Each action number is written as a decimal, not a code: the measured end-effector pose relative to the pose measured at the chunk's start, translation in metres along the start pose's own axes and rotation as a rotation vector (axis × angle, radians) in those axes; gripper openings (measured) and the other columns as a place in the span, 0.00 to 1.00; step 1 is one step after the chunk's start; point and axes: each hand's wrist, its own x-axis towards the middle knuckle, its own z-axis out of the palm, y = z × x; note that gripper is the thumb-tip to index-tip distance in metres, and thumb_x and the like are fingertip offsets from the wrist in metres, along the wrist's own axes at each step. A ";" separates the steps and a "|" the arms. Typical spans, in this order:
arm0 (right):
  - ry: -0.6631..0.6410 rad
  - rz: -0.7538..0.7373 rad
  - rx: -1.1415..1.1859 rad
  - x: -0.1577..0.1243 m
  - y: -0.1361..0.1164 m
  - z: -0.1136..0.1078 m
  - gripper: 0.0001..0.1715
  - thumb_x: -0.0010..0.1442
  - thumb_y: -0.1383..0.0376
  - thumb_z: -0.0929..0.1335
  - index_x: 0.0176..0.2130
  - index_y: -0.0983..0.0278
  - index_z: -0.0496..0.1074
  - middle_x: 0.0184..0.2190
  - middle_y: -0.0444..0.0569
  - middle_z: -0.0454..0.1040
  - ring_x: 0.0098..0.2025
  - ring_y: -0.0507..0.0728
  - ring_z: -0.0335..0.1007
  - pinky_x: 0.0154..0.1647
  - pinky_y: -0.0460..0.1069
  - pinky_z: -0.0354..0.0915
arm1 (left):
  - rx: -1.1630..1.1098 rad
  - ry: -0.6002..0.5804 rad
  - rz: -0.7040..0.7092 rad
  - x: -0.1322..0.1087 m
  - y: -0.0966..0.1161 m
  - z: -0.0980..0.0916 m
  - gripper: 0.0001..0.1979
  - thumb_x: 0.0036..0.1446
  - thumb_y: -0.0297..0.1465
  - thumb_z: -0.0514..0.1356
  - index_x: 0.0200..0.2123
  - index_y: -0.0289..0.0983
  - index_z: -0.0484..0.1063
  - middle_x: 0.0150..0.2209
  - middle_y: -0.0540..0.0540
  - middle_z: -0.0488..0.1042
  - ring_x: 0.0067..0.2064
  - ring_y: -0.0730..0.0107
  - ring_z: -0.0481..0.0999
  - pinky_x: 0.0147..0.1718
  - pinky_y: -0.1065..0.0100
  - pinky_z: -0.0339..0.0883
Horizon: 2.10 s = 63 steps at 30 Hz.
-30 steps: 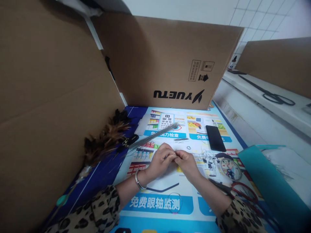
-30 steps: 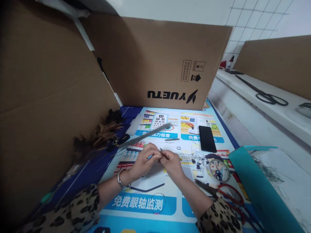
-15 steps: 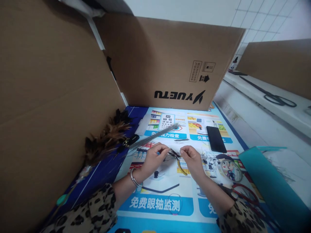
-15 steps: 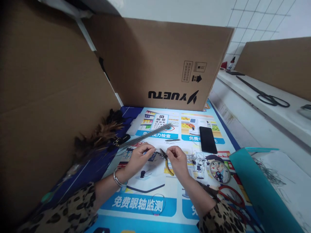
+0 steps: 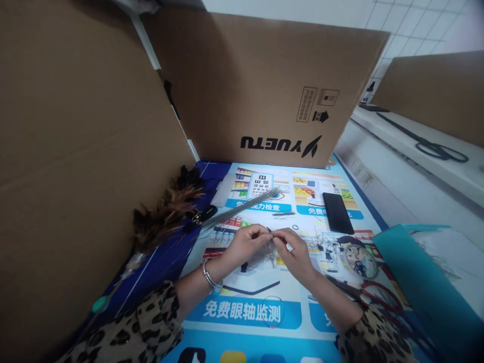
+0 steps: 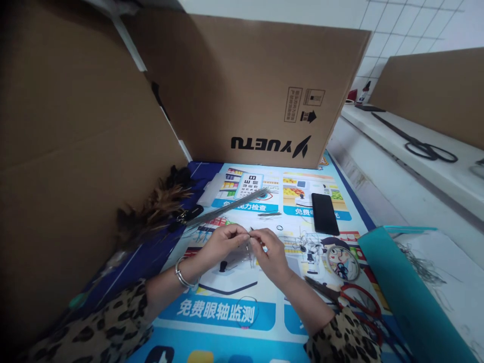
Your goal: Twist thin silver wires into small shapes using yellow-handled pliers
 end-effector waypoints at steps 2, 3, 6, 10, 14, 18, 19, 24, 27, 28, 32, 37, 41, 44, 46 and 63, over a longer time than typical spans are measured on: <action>-0.028 0.005 -0.012 0.000 -0.003 -0.001 0.08 0.60 0.66 0.63 0.39 0.62 0.71 0.32 0.48 0.71 0.34 0.53 0.66 0.35 0.48 0.63 | -0.045 -0.010 -0.006 0.000 -0.002 0.000 0.09 0.52 0.34 0.60 0.28 0.33 0.69 0.25 0.50 0.67 0.27 0.76 0.65 0.26 0.73 0.58; -0.030 0.010 -0.022 0.000 -0.004 -0.001 0.07 0.60 0.66 0.63 0.37 0.62 0.71 0.31 0.47 0.71 0.33 0.53 0.66 0.35 0.48 0.63 | -0.074 -0.018 -0.009 0.000 -0.003 0.000 0.09 0.52 0.34 0.60 0.29 0.33 0.69 0.25 0.51 0.66 0.27 0.76 0.64 0.26 0.74 0.58; -0.023 0.011 -0.041 0.001 -0.004 -0.001 0.05 0.59 0.66 0.64 0.34 0.62 0.70 0.29 0.46 0.70 0.30 0.52 0.64 0.33 0.48 0.63 | -0.165 -0.057 -0.010 0.000 -0.005 0.000 0.10 0.52 0.35 0.61 0.31 0.33 0.67 0.25 0.52 0.65 0.27 0.77 0.64 0.25 0.74 0.57; -0.046 -0.087 -0.017 0.002 0.003 -0.002 0.09 0.57 0.66 0.65 0.40 0.62 0.70 0.36 0.50 0.70 0.39 0.55 0.66 0.39 0.50 0.64 | -0.252 -0.109 -0.026 0.000 -0.003 -0.003 0.10 0.52 0.35 0.61 0.33 0.34 0.67 0.25 0.52 0.63 0.25 0.79 0.62 0.24 0.75 0.56; -0.099 -0.184 -0.007 0.004 0.007 -0.003 0.09 0.55 0.67 0.66 0.39 0.61 0.71 0.40 0.51 0.71 0.45 0.58 0.65 0.46 0.54 0.62 | -0.278 -0.089 -0.014 0.001 -0.002 -0.005 0.10 0.51 0.34 0.61 0.33 0.34 0.67 0.26 0.52 0.65 0.26 0.79 0.62 0.25 0.75 0.56; -0.206 -0.033 0.026 0.004 0.006 -0.003 0.05 0.57 0.65 0.65 0.33 0.61 0.72 0.31 0.47 0.72 0.37 0.55 0.67 0.40 0.50 0.64 | -0.248 -0.034 -0.021 0.003 -0.004 -0.007 0.10 0.51 0.34 0.61 0.34 0.34 0.67 0.26 0.52 0.64 0.26 0.79 0.63 0.25 0.75 0.57; -0.209 0.018 0.045 0.003 0.005 -0.003 0.06 0.57 0.65 0.65 0.32 0.61 0.72 0.29 0.46 0.71 0.34 0.54 0.67 0.38 0.49 0.64 | -0.242 -0.020 -0.019 0.004 -0.004 -0.007 0.10 0.51 0.34 0.61 0.34 0.34 0.67 0.27 0.52 0.64 0.26 0.78 0.63 0.25 0.75 0.57; -0.166 0.171 0.113 0.000 0.004 -0.001 0.06 0.57 0.64 0.65 0.31 0.63 0.71 0.26 0.44 0.70 0.28 0.51 0.65 0.30 0.46 0.63 | -0.206 0.016 0.024 0.005 -0.003 -0.008 0.10 0.53 0.35 0.59 0.34 0.34 0.67 0.27 0.52 0.63 0.27 0.78 0.64 0.27 0.74 0.59; -0.162 0.185 0.117 0.000 0.004 0.000 0.06 0.56 0.64 0.65 0.30 0.63 0.71 0.25 0.44 0.70 0.27 0.51 0.64 0.30 0.45 0.61 | -0.197 0.043 0.053 0.004 -0.003 -0.008 0.10 0.55 0.35 0.58 0.35 0.34 0.67 0.27 0.51 0.64 0.28 0.78 0.63 0.27 0.74 0.59; -0.164 0.188 0.116 -0.001 0.004 0.000 0.06 0.56 0.64 0.65 0.30 0.63 0.71 0.25 0.44 0.69 0.27 0.51 0.64 0.29 0.45 0.61 | -0.191 0.056 0.063 0.004 -0.003 -0.008 0.09 0.55 0.35 0.58 0.36 0.34 0.67 0.28 0.51 0.64 0.29 0.77 0.64 0.28 0.74 0.59; -0.187 0.214 0.133 -0.001 0.004 0.002 0.07 0.56 0.63 0.65 0.31 0.63 0.71 0.25 0.43 0.69 0.26 0.51 0.63 0.28 0.45 0.60 | -0.128 0.099 0.112 0.004 -0.006 -0.007 0.08 0.55 0.34 0.58 0.35 0.34 0.68 0.31 0.50 0.66 0.32 0.76 0.66 0.30 0.74 0.61; -0.208 0.264 0.184 -0.003 0.007 0.003 0.09 0.57 0.60 0.65 0.33 0.63 0.71 0.23 0.42 0.67 0.24 0.50 0.60 0.25 0.44 0.58 | -0.003 0.095 0.133 0.003 -0.009 -0.007 0.08 0.55 0.34 0.57 0.35 0.35 0.69 0.29 0.49 0.67 0.31 0.74 0.66 0.30 0.73 0.61; -0.217 0.256 0.168 -0.004 0.008 0.003 0.10 0.58 0.59 0.64 0.33 0.63 0.71 0.23 0.42 0.66 0.25 0.50 0.61 0.26 0.44 0.59 | 0.075 0.062 0.163 0.003 -0.007 -0.008 0.07 0.55 0.33 0.57 0.35 0.35 0.69 0.30 0.48 0.69 0.33 0.72 0.68 0.34 0.71 0.62; -0.215 0.233 0.142 -0.004 0.007 0.003 0.11 0.58 0.59 0.63 0.33 0.63 0.71 0.22 0.42 0.66 0.24 0.50 0.61 0.25 0.44 0.59 | 0.096 0.037 0.179 0.002 -0.006 -0.008 0.07 0.55 0.32 0.57 0.34 0.35 0.69 0.30 0.48 0.70 0.33 0.72 0.68 0.34 0.70 0.62; -0.211 0.215 0.124 -0.004 0.006 0.003 0.12 0.59 0.59 0.63 0.31 0.62 0.70 0.21 0.42 0.66 0.23 0.50 0.61 0.25 0.45 0.59 | 0.105 0.020 0.185 0.002 -0.005 -0.008 0.07 0.55 0.32 0.57 0.33 0.34 0.69 0.30 0.48 0.70 0.33 0.72 0.68 0.34 0.70 0.63; -0.008 0.432 0.266 -0.004 0.013 0.006 0.16 0.57 0.55 0.64 0.31 0.64 0.73 0.18 0.42 0.67 0.21 0.50 0.62 0.24 0.45 0.61 | 0.067 -0.030 0.139 0.001 -0.007 -0.008 0.12 0.57 0.37 0.55 0.35 0.34 0.71 0.31 0.46 0.69 0.33 0.70 0.67 0.33 0.70 0.62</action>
